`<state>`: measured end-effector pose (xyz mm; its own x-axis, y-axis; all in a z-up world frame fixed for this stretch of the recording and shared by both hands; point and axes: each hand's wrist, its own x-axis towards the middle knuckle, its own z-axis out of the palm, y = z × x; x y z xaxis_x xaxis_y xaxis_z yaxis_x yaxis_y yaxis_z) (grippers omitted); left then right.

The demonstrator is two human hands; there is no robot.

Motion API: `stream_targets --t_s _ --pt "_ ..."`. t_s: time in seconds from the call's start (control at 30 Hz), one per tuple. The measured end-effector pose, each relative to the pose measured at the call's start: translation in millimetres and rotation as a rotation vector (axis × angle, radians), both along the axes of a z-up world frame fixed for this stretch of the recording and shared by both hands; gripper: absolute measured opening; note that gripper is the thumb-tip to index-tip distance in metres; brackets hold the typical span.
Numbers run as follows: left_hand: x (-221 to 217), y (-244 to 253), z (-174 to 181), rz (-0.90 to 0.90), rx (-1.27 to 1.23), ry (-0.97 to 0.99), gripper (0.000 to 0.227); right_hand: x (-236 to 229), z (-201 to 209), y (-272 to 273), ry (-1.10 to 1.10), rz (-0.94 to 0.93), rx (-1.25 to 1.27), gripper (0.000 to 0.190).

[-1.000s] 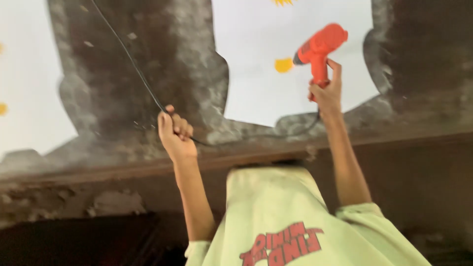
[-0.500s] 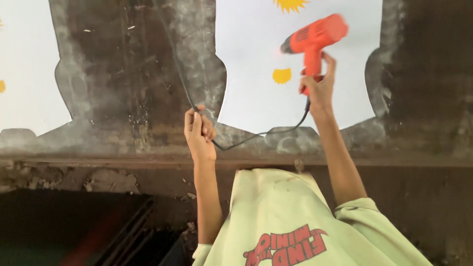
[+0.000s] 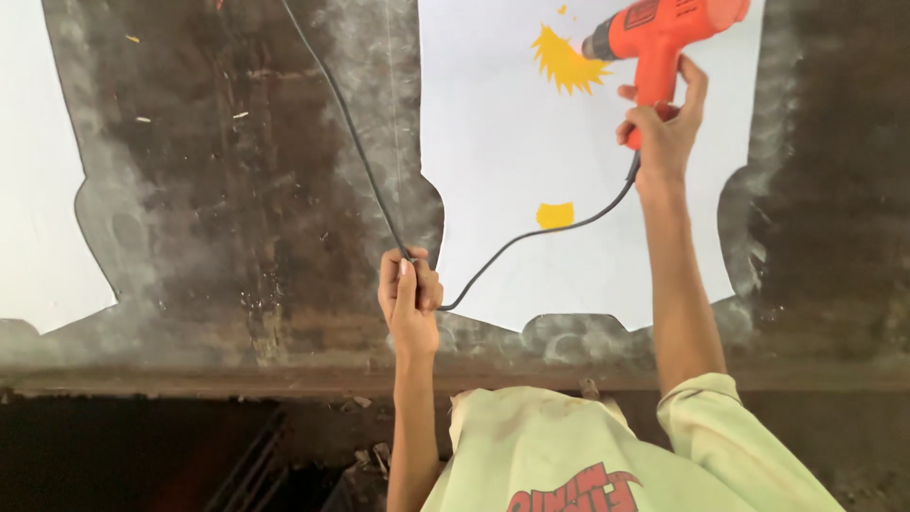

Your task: The person uses a red heat gun to apply heat to yellow printed designs on white t-shirts laid out on a workbench. The person moves the heat gun back and forth over the printed areas to set the ink.

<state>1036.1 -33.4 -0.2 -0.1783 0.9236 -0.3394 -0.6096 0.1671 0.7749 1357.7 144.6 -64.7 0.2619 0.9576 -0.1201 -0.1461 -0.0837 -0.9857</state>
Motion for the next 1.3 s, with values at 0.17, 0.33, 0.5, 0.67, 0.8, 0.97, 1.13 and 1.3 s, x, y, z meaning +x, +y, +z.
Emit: stream_targets --t_s 0.17,0.33,0.5,0.67,0.8,0.97,1.13,1.3 --pt "-17.9 8.6 3.5 0.032 0.021 0.035 0.021 2.2 -6.4 35.9 -0.073 0.004 -0.057 0.077" --pt "-24.2 14.1 2.4 0.047 0.021 0.028 0.021 5.6 -14.6 63.4 0.016 0.074 -0.009 0.075" --pt "-22.8 13.1 2.3 0.037 0.019 0.018 0.02 5.6 0.0 66.0 -0.027 0.214 -0.042 0.064" --pt "-20.5 12.8 5.3 0.047 0.015 0.009 0.02 -3.6 27.8 42.3 -0.162 0.282 -0.123 0.075" --pt "-22.8 11.0 8.8 0.051 0.04 0.01 0.02 -2.6 40.5 18.9 -0.239 0.288 -0.151 0.079" --pt "-26.6 3.8 11.0 0.062 0.052 0.017 0.02 3.6 47.8 -7.4 -0.357 0.225 -0.186 0.081" --pt "-28.7 1.9 12.6 0.079 0.056 0.008 0.019 3.4 35.4 -27.5 -0.366 0.043 -0.122 0.079" --pt "-32.0 3.0 11.2 0.082 0.078 0.069 0.019 2.9 13.8 -10.4 -0.237 -0.047 -0.107 0.081"
